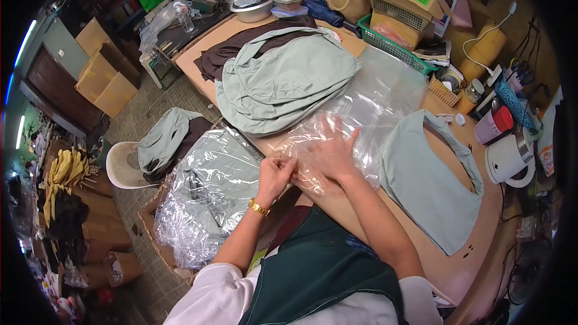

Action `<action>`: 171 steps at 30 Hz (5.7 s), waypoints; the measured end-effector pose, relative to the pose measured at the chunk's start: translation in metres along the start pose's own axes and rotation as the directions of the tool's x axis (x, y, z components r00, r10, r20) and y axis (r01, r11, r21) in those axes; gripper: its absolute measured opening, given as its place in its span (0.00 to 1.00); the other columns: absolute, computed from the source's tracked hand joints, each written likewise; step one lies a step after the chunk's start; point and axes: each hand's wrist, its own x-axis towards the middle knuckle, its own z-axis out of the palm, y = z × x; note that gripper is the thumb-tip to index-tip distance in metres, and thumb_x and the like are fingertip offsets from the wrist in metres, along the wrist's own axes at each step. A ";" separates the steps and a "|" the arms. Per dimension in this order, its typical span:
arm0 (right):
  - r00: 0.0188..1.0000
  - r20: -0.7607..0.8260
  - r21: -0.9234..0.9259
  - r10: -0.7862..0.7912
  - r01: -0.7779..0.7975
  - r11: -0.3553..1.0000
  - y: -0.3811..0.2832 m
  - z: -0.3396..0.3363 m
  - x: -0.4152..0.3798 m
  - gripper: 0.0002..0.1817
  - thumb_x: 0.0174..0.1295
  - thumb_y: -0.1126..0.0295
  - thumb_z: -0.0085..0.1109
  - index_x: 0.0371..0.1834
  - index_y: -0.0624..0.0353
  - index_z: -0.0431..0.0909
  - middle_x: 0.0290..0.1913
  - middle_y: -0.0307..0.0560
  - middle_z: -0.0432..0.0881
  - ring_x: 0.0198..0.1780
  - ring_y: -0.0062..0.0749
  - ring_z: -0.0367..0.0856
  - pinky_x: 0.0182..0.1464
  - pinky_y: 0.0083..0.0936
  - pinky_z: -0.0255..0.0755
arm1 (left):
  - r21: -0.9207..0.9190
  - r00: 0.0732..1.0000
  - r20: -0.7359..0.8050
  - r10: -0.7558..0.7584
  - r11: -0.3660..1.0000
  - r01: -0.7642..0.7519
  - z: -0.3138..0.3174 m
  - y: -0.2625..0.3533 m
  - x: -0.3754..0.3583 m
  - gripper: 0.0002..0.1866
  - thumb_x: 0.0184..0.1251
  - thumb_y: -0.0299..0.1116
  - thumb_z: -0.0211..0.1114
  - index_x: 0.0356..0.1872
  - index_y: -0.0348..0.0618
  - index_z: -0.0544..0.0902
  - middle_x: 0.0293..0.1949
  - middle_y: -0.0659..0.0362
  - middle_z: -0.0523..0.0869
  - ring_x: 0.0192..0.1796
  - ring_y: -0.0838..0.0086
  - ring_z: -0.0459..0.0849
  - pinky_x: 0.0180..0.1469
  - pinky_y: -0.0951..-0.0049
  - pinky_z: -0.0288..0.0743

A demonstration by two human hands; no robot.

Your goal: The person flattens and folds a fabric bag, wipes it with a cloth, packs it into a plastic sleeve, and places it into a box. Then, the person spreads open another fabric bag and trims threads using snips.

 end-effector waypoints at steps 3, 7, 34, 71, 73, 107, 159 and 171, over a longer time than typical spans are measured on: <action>0.992 0.057 0.014 0.113 -0.114 0.993 -0.005 -0.013 -0.004 0.29 0.69 0.43 0.44 0.74 0.29 0.66 0.82 0.54 0.44 0.81 0.59 0.35 0.66 0.83 0.21 | -0.080 0.996 0.054 -0.078 0.993 0.082 0.000 0.006 -0.013 0.10 0.72 0.30 0.60 0.36 0.33 0.82 0.24 0.58 0.84 0.22 0.80 0.80 0.22 0.81 0.72; 0.986 0.162 0.041 0.034 -0.041 0.998 -0.025 -0.013 -0.013 0.28 0.69 0.43 0.44 0.72 0.28 0.68 0.83 0.52 0.38 0.81 0.60 0.29 0.67 0.83 0.21 | -0.130 0.978 0.099 -0.182 0.972 0.194 -0.001 -0.015 -0.005 0.17 0.76 0.37 0.55 0.29 0.36 0.83 0.19 0.61 0.82 0.19 0.81 0.77 0.21 0.80 0.70; 0.949 -0.048 0.309 -0.312 0.311 0.899 -0.081 -0.055 -0.086 0.26 0.71 0.46 0.49 0.65 0.46 0.76 0.67 0.53 0.73 0.71 0.48 0.68 0.73 0.53 0.52 | 0.822 -0.447 0.072 0.891 0.201 0.533 -0.292 0.178 -0.263 0.08 0.62 0.24 0.67 0.25 0.39 0.78 0.30 0.54 0.86 0.29 0.67 0.85 0.31 0.69 0.79; 0.576 -0.702 0.158 0.420 -0.449 0.880 0.108 -0.141 -0.281 0.28 0.56 0.60 0.69 0.61 0.54 0.75 0.61 0.55 0.76 0.61 0.47 0.74 0.68 0.50 0.57 | 0.286 0.557 0.761 0.333 0.599 -0.748 0.156 0.101 -0.035 0.12 0.62 0.29 0.67 0.42 0.39 0.74 0.29 0.50 0.83 0.34 0.52 0.84 0.38 0.60 0.76; 0.708 -0.635 0.203 0.308 -0.231 0.951 0.071 -0.150 -0.240 0.28 0.56 0.58 0.69 0.59 0.56 0.75 0.54 0.54 0.81 0.57 0.48 0.77 0.69 0.49 0.57 | 0.225 0.605 0.754 0.256 0.764 -0.604 0.162 0.111 -0.048 0.12 0.63 0.24 0.65 0.43 0.40 0.72 0.31 0.49 0.81 0.29 0.54 0.82 0.33 0.64 0.75; 0.801 -0.371 0.781 0.469 -0.003 0.624 0.059 -0.085 -0.207 0.07 0.60 0.71 0.67 0.30 0.63 0.81 0.31 0.47 0.77 0.30 0.39 0.78 0.34 0.28 0.69 | -0.359 0.831 0.517 0.203 0.933 -0.004 0.142 0.092 -0.037 0.09 0.68 0.28 0.68 0.45 0.36 0.86 0.41 0.58 0.90 0.39 0.83 0.85 0.38 0.83 0.76; 0.997 -0.072 0.740 -0.039 0.079 0.668 0.078 -0.130 -0.218 0.12 0.57 0.66 0.70 0.21 0.54 0.77 0.21 0.32 0.73 0.31 0.23 0.69 0.50 0.27 0.61 | -0.587 0.583 0.789 0.197 0.522 0.618 0.126 0.097 -0.023 0.19 0.78 0.52 0.54 0.32 0.48 0.72 0.24 0.68 0.69 0.26 0.82 0.66 0.29 0.77 0.62; 0.988 -0.004 0.882 0.156 -0.070 0.465 0.109 -0.150 -0.262 0.11 0.58 0.70 0.65 0.19 0.57 0.78 0.24 0.36 0.78 0.34 0.23 0.72 0.52 0.26 0.60 | -0.385 0.712 0.585 0.388 0.906 -0.177 0.067 0.122 0.029 0.16 0.76 0.42 0.59 0.40 0.38 0.84 0.34 0.67 0.82 0.37 0.84 0.77 0.43 0.78 0.72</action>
